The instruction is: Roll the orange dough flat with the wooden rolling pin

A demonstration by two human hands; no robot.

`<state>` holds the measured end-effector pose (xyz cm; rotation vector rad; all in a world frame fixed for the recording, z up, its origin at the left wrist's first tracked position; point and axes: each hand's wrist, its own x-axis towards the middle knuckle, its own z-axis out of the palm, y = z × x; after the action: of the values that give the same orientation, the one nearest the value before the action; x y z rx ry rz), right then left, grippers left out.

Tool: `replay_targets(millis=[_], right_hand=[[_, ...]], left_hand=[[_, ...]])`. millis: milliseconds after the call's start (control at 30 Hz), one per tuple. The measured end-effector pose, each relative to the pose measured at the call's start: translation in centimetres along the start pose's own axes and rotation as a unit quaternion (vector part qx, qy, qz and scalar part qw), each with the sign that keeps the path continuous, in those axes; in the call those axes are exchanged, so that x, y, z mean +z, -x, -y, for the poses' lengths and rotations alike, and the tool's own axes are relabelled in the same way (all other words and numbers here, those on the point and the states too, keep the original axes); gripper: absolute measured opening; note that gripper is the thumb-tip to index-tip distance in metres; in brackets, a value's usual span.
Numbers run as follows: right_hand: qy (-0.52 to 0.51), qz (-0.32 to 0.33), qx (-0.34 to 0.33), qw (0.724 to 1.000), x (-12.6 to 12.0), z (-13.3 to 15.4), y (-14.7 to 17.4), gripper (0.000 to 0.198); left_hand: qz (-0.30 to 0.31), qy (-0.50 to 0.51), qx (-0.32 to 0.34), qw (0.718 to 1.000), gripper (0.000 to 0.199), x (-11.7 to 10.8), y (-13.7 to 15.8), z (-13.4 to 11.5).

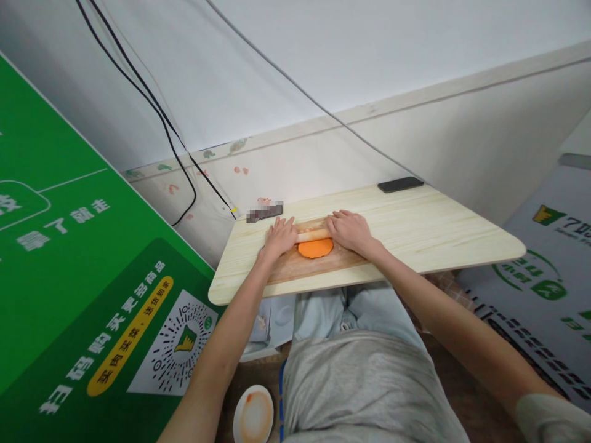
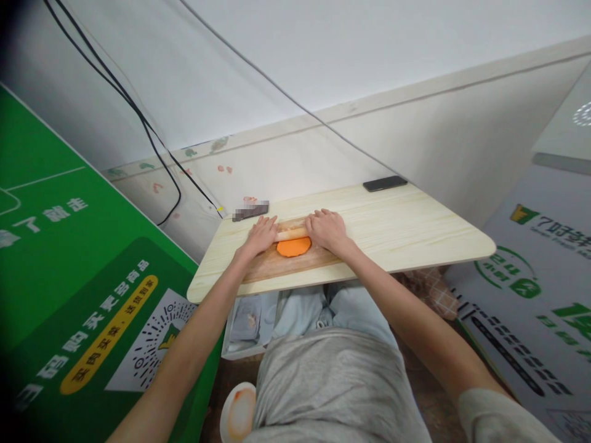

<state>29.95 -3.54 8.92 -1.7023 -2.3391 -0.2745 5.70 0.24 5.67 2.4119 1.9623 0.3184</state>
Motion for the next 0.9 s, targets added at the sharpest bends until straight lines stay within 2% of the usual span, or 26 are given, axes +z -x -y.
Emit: replay_targets(millis=[167,700,900], right_hand=[[-0.008,-0.062,0.009,0.998,0.2,0.6,1.4,0.046],[-0.017,-0.114,-0.016,0.993,0.4,1.6,4.1,0.046],[-0.029,-0.154,-0.023,0.987,0.8,1.8,5.2,0.044]], left_hand=[[-0.017,-0.013,0.004,1.0,0.061,-0.1,1.7,-0.3],[-0.02,-0.06,0.078,0.995,0.047,-1.5,4.5,-0.9],[-0.026,-0.064,0.081,0.994,0.047,-1.7,5.4,-1.1]])
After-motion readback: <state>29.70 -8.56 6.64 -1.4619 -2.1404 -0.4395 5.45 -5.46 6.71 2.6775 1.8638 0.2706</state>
